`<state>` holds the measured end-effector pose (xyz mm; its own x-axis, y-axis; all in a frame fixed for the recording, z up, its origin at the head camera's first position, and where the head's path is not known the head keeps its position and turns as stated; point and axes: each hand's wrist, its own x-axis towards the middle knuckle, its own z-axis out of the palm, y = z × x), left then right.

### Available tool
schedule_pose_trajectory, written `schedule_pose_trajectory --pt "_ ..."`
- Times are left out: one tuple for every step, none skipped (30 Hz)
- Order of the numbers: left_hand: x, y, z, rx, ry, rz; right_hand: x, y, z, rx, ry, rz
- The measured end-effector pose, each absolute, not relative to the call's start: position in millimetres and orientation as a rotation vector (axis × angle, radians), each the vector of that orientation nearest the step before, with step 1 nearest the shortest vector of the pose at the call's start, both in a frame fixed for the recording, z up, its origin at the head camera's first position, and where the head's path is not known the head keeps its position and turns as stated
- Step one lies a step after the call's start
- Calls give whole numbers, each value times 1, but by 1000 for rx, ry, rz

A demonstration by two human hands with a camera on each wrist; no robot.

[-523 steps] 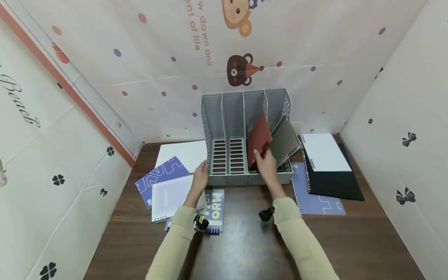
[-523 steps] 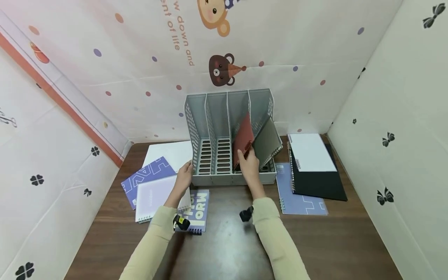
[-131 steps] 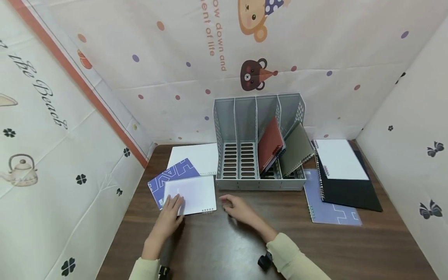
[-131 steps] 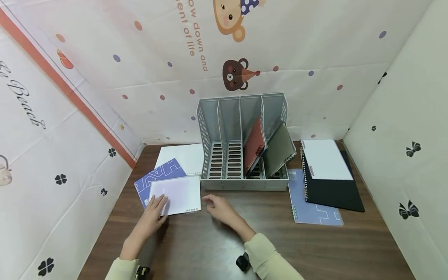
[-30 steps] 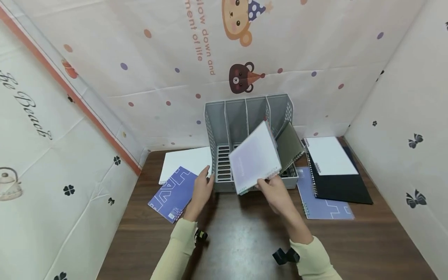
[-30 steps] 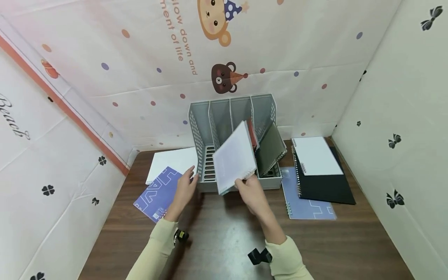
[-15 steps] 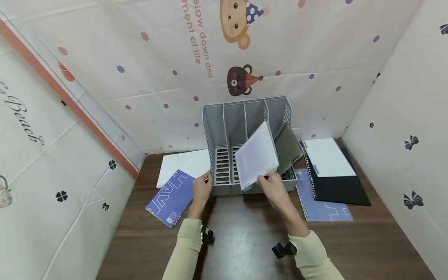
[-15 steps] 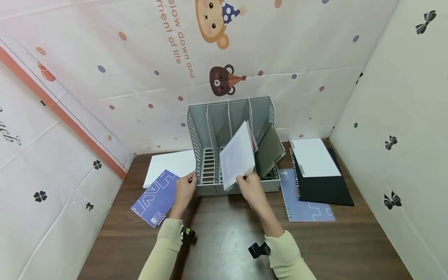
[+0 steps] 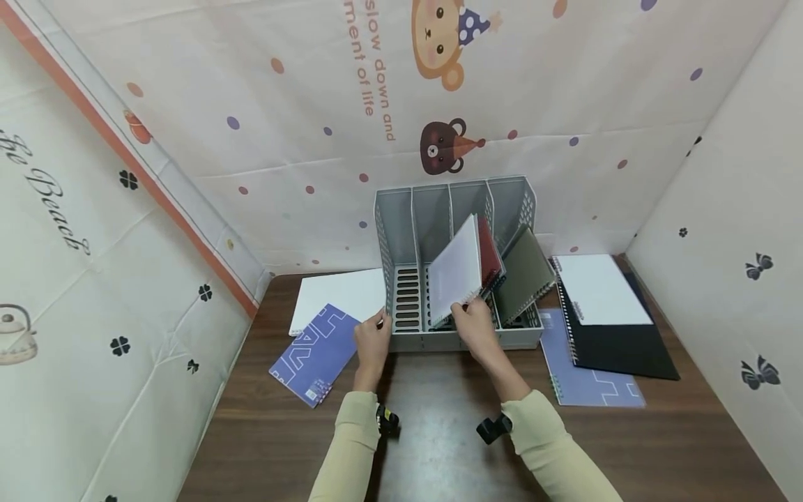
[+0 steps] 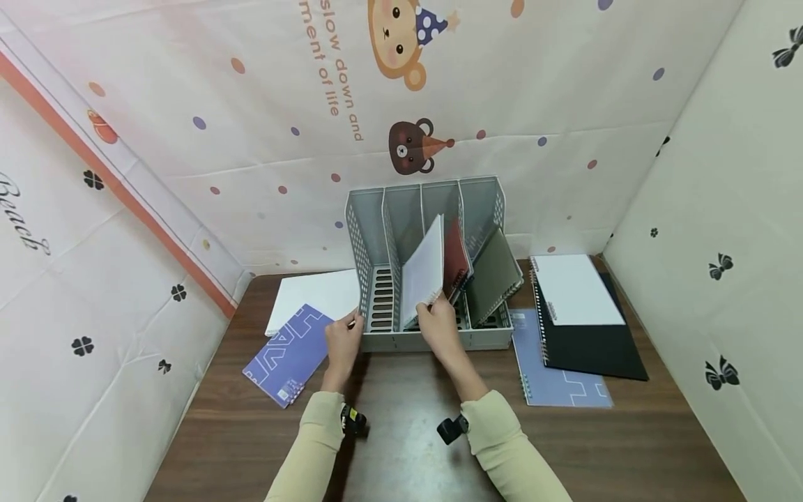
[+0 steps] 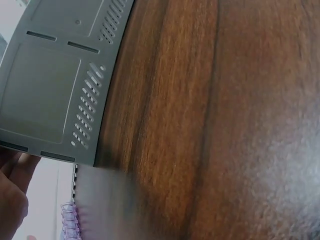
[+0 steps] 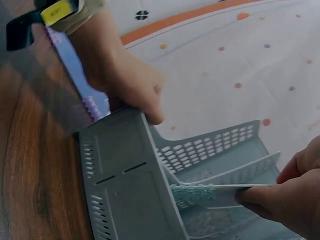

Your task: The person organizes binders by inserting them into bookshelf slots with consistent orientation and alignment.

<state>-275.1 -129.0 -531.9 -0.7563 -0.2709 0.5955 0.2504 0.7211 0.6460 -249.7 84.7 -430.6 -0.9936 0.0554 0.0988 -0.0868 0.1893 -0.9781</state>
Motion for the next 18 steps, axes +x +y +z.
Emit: schedule_pose_trajectory --pt "-275 -128 -532 16 -2225 -961 -252 83 -433 36 -2344 1902" --pt "-275 -128 -533 17 -2225 -963 -255 81 -436 41 -2355 1883" --pt "-274 -128 -533 14 -2222 -967 -257 80 -438 52 -2367 1872" --pt "-274 -127 -533 13 -2221 -966 -260 78 -441 63 -2379 1861" --pt "-274 -127 -534 13 -2220 -966 -262 77 -443 66 -2388 1851" --pt "-274 -127 -534 11 -2224 -968 -265 76 -447 72 -2391 1843" --pt "-274 -126 -535 7 -2230 -974 -267 74 -449 74 -2389 1846" --pt "-275 -126 -535 2 -2237 -981 -269 73 -453 72 -2394 1845" --pt "-275 -126 -534 -2 -2243 -983 -272 71 -456 79 -2390 1833" --pt "-276 -126 -535 -2 -2251 -981 -275 70 -460 84 -2387 1802" --pt "-276 -126 -534 -2 -2255 -982 -279 68 -464 91 -2387 1767" --pt "-276 -126 -534 -1 -2260 -984 -282 66 -468 101 -2388 1746" --pt "-276 -126 -534 0 -2263 -983 -286 64 -472 113 -2388 1724" --pt "-276 -127 -534 5 -2264 -978 -289 63 -475 118 -2390 1708" --pt "-276 -127 -534 9 -2264 -979 -292 61 -479 124 -2388 1692" --pt "-275 -128 -534 13 -2265 -980 -294 60 -482 125 -2389 1678" --pt "-275 -128 -534 16 -2265 -983 -296 59 -484 128 -2385 1683" --pt "-274 -129 -534 14 -2266 -986 -298 58 -486 132 -2378 1690"
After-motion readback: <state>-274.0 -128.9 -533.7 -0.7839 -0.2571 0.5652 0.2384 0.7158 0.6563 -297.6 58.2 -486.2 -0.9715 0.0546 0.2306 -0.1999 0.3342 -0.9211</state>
